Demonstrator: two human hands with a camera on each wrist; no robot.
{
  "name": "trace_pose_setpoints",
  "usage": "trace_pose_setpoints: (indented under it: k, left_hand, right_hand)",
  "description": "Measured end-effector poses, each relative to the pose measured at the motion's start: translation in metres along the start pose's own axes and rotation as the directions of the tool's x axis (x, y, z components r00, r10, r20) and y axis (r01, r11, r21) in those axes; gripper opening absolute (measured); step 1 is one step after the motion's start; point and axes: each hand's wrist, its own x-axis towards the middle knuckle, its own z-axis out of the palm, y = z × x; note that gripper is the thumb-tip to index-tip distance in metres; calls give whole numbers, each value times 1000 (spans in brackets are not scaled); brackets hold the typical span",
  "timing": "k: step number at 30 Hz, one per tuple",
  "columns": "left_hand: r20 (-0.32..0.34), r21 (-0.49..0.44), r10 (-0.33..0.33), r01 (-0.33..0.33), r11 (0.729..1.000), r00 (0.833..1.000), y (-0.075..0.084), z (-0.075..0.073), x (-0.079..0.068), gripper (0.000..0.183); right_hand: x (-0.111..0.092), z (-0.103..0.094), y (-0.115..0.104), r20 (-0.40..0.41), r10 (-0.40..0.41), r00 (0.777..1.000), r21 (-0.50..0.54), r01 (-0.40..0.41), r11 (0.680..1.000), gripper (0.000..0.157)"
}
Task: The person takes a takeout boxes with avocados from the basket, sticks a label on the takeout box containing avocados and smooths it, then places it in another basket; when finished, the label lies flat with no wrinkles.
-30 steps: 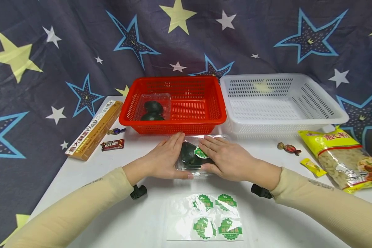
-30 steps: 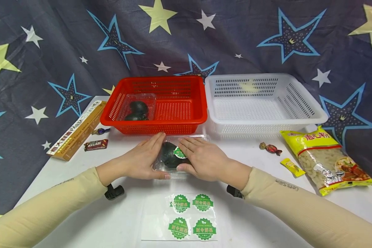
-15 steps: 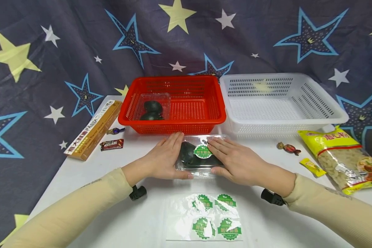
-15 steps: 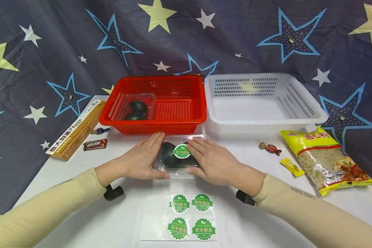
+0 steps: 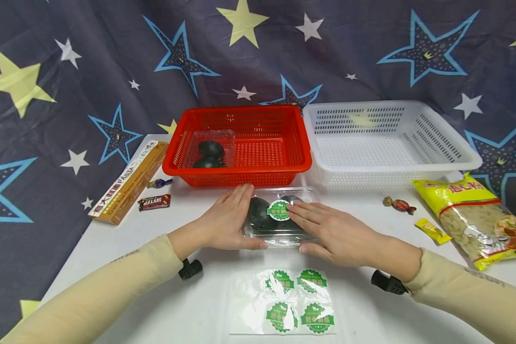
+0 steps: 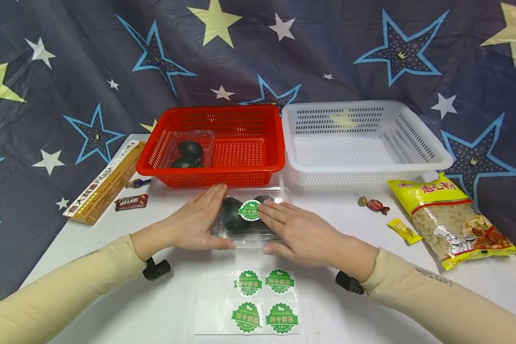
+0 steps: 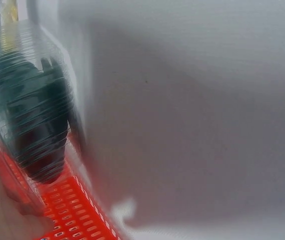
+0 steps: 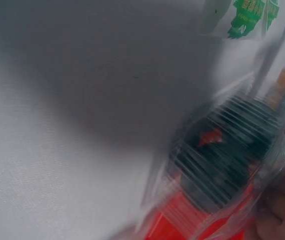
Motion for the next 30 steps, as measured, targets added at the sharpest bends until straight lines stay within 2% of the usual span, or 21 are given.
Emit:
trace_pose_setpoints:
  k: [12,21,30]
  left_hand:
    - [13,-24,6,-5,1000,1000,-2,1,0,126]
    - [12,-29,22,-22,999,1000,-3,1,1,126]
    - [0,-3,28,-28,1000,1000,-4,0,0,125]
  right_hand:
    - [18,3,-4,12,-64,998,58,63,996,68]
    - [35,4,-6,83,-35,996,108,26,994,68]
    - [49,6,-16,131,24,991,100,-37,994,70]
